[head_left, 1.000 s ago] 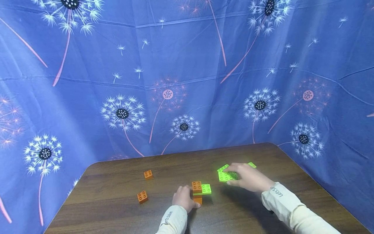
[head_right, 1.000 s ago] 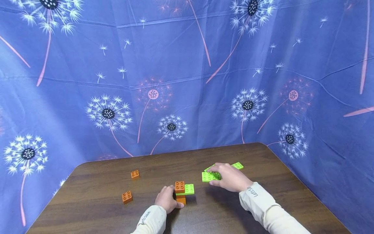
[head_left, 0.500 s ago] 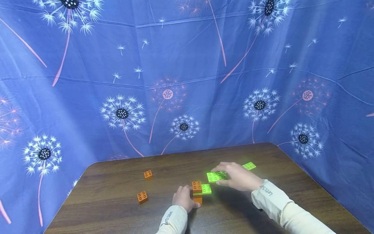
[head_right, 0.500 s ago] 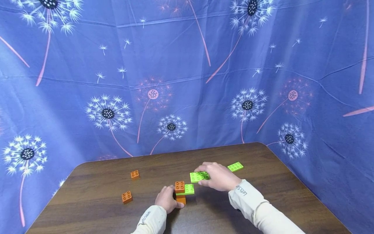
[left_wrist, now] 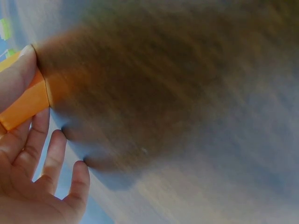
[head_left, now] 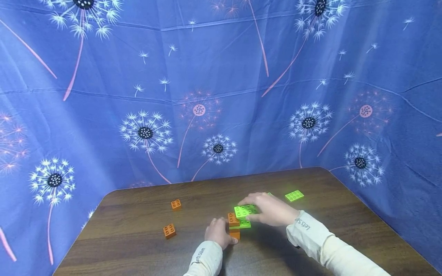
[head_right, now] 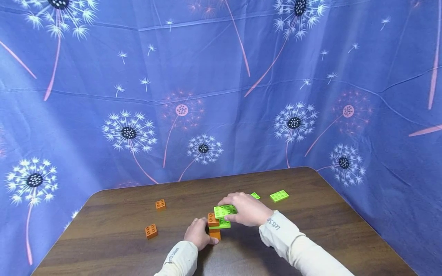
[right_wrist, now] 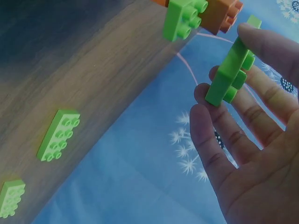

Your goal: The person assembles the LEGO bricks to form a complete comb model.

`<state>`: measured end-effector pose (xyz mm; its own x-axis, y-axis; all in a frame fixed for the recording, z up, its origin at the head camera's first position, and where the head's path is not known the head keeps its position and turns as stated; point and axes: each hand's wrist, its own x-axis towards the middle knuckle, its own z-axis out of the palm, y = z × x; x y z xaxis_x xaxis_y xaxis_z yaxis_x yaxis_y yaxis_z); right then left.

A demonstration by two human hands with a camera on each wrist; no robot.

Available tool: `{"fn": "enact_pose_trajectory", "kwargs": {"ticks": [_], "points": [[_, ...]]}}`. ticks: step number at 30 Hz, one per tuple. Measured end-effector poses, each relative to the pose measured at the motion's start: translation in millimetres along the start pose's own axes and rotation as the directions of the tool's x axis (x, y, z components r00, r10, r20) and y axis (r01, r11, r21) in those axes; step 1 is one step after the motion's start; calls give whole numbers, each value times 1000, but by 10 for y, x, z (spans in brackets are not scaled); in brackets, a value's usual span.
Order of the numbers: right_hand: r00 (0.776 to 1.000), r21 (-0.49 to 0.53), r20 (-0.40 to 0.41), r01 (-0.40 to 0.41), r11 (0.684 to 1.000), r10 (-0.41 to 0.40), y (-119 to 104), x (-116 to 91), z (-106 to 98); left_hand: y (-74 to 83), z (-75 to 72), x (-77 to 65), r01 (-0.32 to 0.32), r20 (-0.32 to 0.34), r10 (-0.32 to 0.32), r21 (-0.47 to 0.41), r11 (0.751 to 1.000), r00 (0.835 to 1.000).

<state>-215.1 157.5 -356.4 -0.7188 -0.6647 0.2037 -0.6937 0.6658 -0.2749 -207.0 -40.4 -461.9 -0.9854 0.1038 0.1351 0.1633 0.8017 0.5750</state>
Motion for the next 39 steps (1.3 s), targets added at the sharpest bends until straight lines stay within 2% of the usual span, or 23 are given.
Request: {"fn": "enact_pose_trajectory", "kwargs": {"ticks": [5, 22, 28, 39], "points": [[1000, 7, 19, 22, 1000, -22, -51, 38, 15, 9, -16, -7, 3, 14, -3, -1, 1000, 1000], [999, -13, 42, 12, 1000, -12, -106, 116, 139, 14, -4, -5, 5, 36, -6, 7, 1000, 999], [999, -28, 30, 30, 999, -29, -84, 146, 163, 4, -6, 5, 0, 14, -1, 10, 1000, 1000], [999, -14, 29, -19, 1000, 19, -103, 181, 155, -1, 14, 4, -11, 1, 11, 11, 1000, 1000]]}}
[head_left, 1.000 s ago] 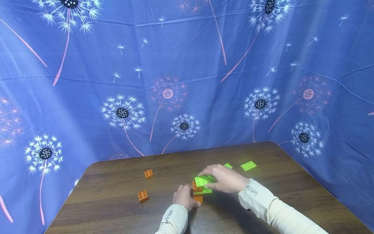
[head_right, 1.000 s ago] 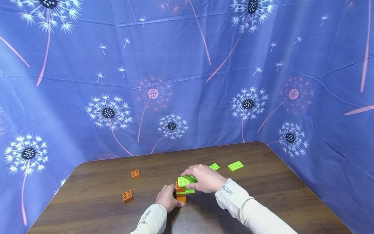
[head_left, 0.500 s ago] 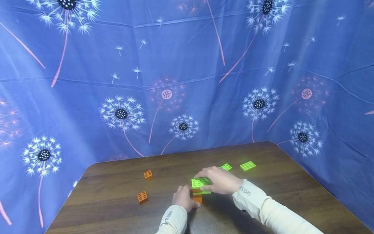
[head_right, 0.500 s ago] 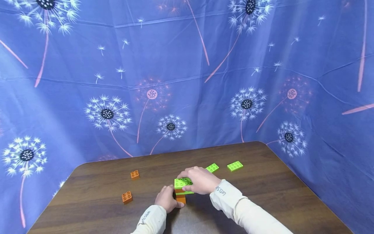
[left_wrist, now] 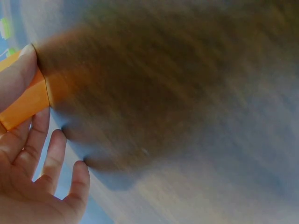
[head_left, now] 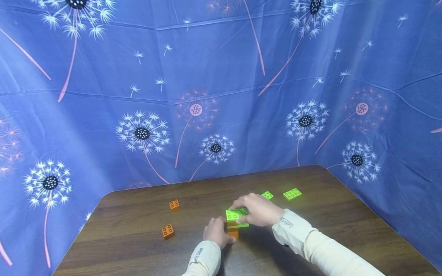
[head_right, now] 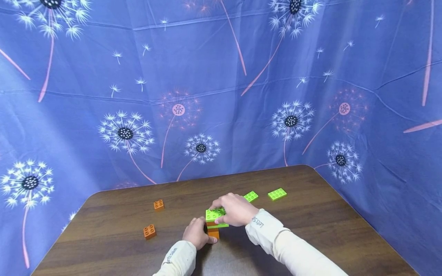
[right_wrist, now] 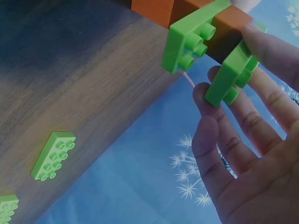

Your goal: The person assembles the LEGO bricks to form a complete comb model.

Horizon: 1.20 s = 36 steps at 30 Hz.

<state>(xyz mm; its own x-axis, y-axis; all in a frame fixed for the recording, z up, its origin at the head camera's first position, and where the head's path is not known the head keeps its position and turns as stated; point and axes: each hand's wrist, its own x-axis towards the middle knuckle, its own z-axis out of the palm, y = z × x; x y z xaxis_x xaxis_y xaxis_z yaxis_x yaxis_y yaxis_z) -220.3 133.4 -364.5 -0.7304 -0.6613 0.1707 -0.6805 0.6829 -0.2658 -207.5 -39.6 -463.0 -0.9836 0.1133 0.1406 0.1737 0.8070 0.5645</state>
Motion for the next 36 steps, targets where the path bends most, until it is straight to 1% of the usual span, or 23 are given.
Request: {"fn": "enact_pose_trajectory", "kwargs": {"ticks": [5, 10, 14, 18, 20, 25, 31, 34, 36], "points": [[999, -7, 17, -31, 999, 31, -65, 50, -48, 14, -39, 5, 2, -9, -2, -4, 1000, 1000], [998, -50, 24, -59, 997, 60, -145, 92, -102, 27, -83, 29, 2, -16, -2, -9, 1000, 1000], [999, -69, -10, -50, 996, 49, -141, 54, -67, 28, -74, 44, -5, -18, 5, -2, 1000, 1000], [997, -48, -69, -45, 998, 42, -111, -2, 30, 23, -65, 37, 10, -6, -10, -8, 1000, 1000], [994, -19, -95, -49, 999, 47, -84, -27, 94, 16, -53, 29, 21, 2, -21, -15, 1000, 1000], [987, 46, -151, -54, 997, 61, -10, -77, 257, 1, -27, 0, 5, 17, -5, -6, 1000, 1000], [974, 87, -219, -43, 995, 61, 20, -76, 409, -11, -10, -10, 2, 25, -2, -3, 1000, 1000], [968, 171, -230, -57, 984, 96, 35, -49, 454, -12, -9, 1, 6, 27, -6, -13, 1000, 1000], [967, 249, -215, -83, 965, 138, 55, -32, 474, -8, -13, 3, 5, 24, -5, -12, 1000, 1000]]}}
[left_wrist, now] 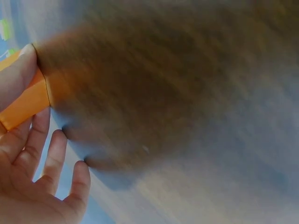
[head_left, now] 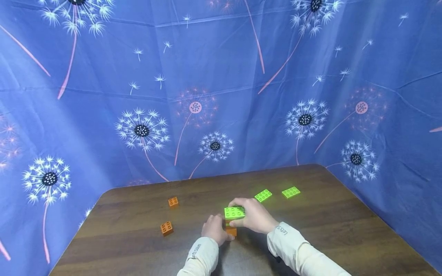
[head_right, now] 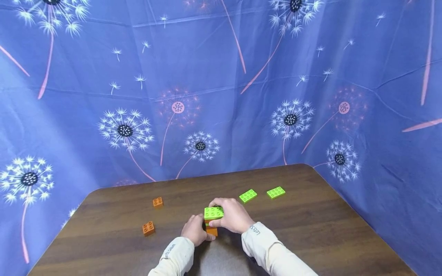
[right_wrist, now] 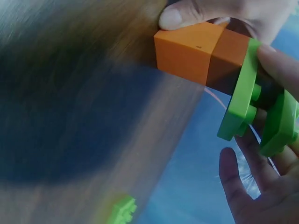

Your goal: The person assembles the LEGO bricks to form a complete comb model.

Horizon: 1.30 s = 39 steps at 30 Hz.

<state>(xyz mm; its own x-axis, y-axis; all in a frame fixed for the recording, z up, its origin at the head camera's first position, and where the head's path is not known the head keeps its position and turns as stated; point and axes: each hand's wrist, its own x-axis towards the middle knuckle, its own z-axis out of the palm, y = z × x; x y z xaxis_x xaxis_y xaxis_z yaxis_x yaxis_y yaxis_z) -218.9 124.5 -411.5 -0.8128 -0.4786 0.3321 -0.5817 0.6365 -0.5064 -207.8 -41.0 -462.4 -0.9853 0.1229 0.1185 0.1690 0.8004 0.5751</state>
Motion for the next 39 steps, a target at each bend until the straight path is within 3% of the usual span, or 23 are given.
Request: {"fn": "enact_pose_trajectory", "kwargs": {"ticks": [3, 7, 26, 39], "points": [[998, 102, 26, -62, 993, 60, 34, 15, 19, 2, -9, -3, 8, -4, -8, -3, 1000, 1000], [995, 151, 51, -97, 984, 90, 71, 7, 32, 1, -5, -10, 9, 0, -9, -1, 1000, 1000], [995, 183, 30, -96, 978, 92, 144, 8, 15, 18, -4, -19, -52, 13, 51, 106, 993, 999], [997, 218, 38, -80, 973, 74, 140, 2, -5, 26, -53, -67, -59, 23, 58, 86, 995, 998]]}}
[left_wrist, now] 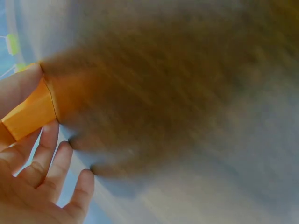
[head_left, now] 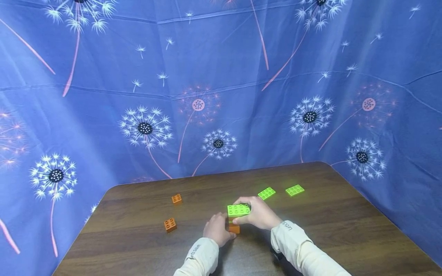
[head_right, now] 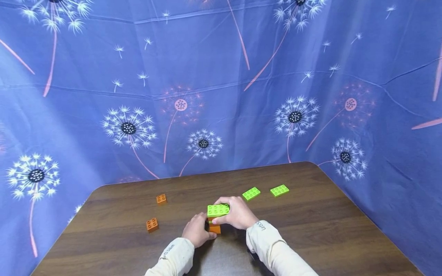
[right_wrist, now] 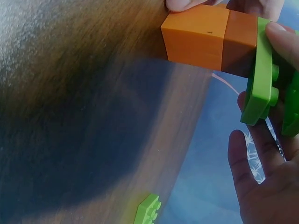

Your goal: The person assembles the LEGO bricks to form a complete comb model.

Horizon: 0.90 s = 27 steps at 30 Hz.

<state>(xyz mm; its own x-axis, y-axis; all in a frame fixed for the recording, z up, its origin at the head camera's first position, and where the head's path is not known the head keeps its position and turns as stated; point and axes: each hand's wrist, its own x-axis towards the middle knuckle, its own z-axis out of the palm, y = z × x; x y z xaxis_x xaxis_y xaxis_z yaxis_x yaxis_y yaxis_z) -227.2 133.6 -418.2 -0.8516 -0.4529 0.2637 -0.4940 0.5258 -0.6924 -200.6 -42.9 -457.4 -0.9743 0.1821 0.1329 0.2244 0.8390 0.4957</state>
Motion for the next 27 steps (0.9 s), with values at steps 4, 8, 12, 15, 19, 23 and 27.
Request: {"fn": "enact_pose_trajectory", "kwargs": {"ticks": [4, 8, 12, 15, 19, 23, 27], "points": [[1000, -14, 4, 8, 1000, -8, -4, 0, -7, -1, -37, -13, -13, 10, 13, -11, 1000, 1000], [1000, -23, 12, -4, 1000, 4, -22, 2, -9, -37, -76, -6, -23, 28, 24, -48, 999, 999], [1000, -27, 8, -10, 1000, 10, -32, -1, -12, -108, -138, -6, -59, 43, 63, -92, 994, 997], [1000, -34, 2, -15, 999, 15, -33, -5, -12, -172, -199, -13, -93, 50, 99, -111, 990, 994], [1000, -39, 7, -23, 999, 23, -36, -5, -10, -251, -274, -25, -103, 49, 110, -127, 987, 993], [1000, -39, 17, -24, 999, 25, -39, 4, -8, -299, -343, -25, -101, 43, 109, -154, 983, 993], [1000, -38, 16, -14, 999, 14, -44, 4, -15, -328, -418, -8, -86, 43, 95, -185, 979, 995]]}}
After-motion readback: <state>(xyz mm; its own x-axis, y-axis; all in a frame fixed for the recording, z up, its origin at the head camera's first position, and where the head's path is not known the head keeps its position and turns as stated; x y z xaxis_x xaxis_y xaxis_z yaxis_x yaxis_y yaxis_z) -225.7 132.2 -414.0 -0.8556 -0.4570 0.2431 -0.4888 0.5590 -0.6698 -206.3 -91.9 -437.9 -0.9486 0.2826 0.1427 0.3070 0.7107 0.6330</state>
